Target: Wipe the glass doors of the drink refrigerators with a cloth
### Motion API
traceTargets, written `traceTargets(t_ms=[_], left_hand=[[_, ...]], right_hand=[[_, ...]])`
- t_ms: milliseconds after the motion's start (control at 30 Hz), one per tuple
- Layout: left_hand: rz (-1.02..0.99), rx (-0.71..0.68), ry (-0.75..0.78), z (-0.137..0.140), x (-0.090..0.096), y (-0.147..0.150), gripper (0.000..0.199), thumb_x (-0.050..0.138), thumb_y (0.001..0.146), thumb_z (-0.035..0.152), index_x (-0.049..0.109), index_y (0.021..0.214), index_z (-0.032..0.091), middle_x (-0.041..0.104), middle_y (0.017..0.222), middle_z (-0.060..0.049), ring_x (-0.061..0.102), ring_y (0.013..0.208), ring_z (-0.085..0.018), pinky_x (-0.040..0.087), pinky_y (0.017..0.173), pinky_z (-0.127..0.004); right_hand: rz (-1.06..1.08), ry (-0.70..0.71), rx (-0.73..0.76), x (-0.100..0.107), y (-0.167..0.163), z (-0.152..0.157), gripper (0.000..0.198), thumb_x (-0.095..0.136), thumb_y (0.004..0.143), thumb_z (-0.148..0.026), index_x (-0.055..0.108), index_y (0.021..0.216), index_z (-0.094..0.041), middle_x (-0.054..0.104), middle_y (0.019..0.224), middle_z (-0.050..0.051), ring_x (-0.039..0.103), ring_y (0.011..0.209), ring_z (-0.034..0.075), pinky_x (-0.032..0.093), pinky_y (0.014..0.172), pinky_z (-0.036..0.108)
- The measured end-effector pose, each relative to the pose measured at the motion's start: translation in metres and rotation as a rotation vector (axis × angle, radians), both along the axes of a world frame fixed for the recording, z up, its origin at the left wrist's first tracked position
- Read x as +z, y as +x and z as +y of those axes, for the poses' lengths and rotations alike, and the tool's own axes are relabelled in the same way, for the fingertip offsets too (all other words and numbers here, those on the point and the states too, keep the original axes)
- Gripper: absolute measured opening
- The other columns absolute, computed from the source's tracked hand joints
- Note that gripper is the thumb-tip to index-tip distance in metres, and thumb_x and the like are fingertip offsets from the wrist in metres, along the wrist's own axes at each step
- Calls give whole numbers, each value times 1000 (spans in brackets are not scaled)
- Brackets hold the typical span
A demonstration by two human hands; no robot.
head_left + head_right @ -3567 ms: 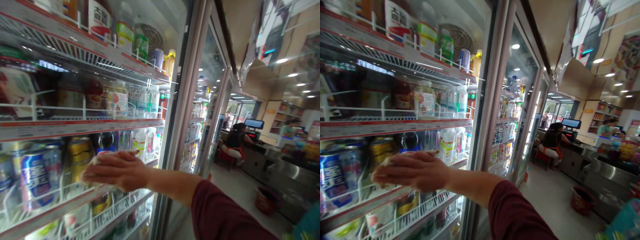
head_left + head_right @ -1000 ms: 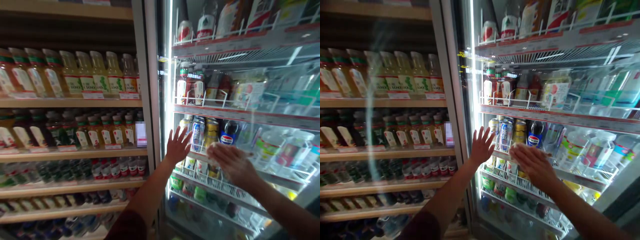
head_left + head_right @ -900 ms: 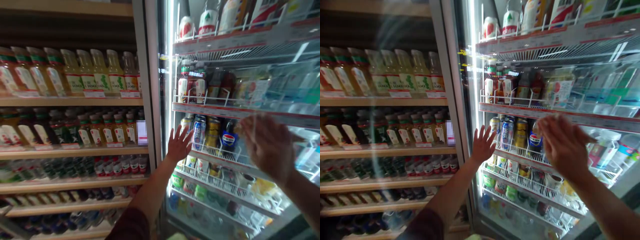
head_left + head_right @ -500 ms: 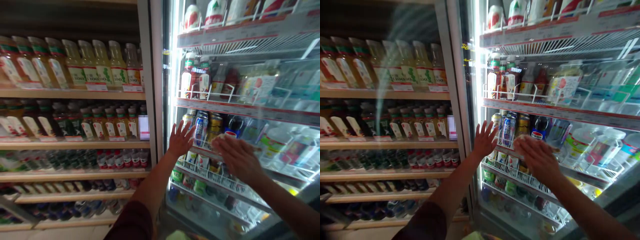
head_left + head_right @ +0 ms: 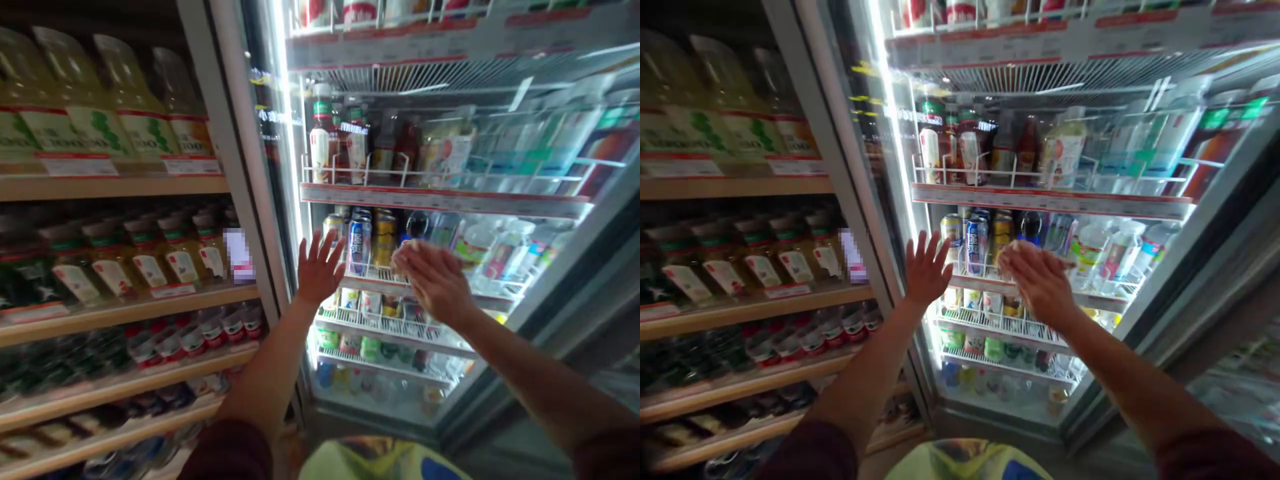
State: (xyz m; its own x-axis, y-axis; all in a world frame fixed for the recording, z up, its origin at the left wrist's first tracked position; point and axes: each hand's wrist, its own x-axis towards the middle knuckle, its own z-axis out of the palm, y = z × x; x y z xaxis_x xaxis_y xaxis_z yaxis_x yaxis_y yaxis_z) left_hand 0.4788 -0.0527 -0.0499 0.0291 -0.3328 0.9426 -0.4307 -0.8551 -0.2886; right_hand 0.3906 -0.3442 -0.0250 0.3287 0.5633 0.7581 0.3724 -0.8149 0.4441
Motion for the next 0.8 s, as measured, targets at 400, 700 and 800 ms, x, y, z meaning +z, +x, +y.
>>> traceTargets(t_ms=[400, 700, 800], left_hand=[[15, -11, 4, 1, 1, 1, 65, 41, 105, 38, 19, 165, 25, 32, 166, -8, 10, 159, -26, 9, 132, -50], [44, -29, -28, -1, -3, 2, 62, 42, 105, 40, 25, 163, 26, 35, 164, -8, 11, 159, -25, 9, 132, -50], [62, 6, -20, 0, -6, 3, 60, 40, 105, 41, 29, 162, 26, 37, 164, -8, 12, 159, -26, 9, 131, -51]], right_hand=[[137, -190, 102, -55, -10, -9, 59, 46, 99, -9, 42, 155, -29, 56, 152, -3, 44, 147, 14, 31, 124, 35], [-166, 303, -87, -20, 4, -18, 70, 57, 97, -18, 31, 161, -26, 42, 162, 8, 24, 157, 32, 26, 125, 53], [63, -29, 76, -63, -4, 5, 67, 47, 98, -13, 30, 161, -29, 52, 155, -1, 36, 152, 19, 30, 123, 40]])
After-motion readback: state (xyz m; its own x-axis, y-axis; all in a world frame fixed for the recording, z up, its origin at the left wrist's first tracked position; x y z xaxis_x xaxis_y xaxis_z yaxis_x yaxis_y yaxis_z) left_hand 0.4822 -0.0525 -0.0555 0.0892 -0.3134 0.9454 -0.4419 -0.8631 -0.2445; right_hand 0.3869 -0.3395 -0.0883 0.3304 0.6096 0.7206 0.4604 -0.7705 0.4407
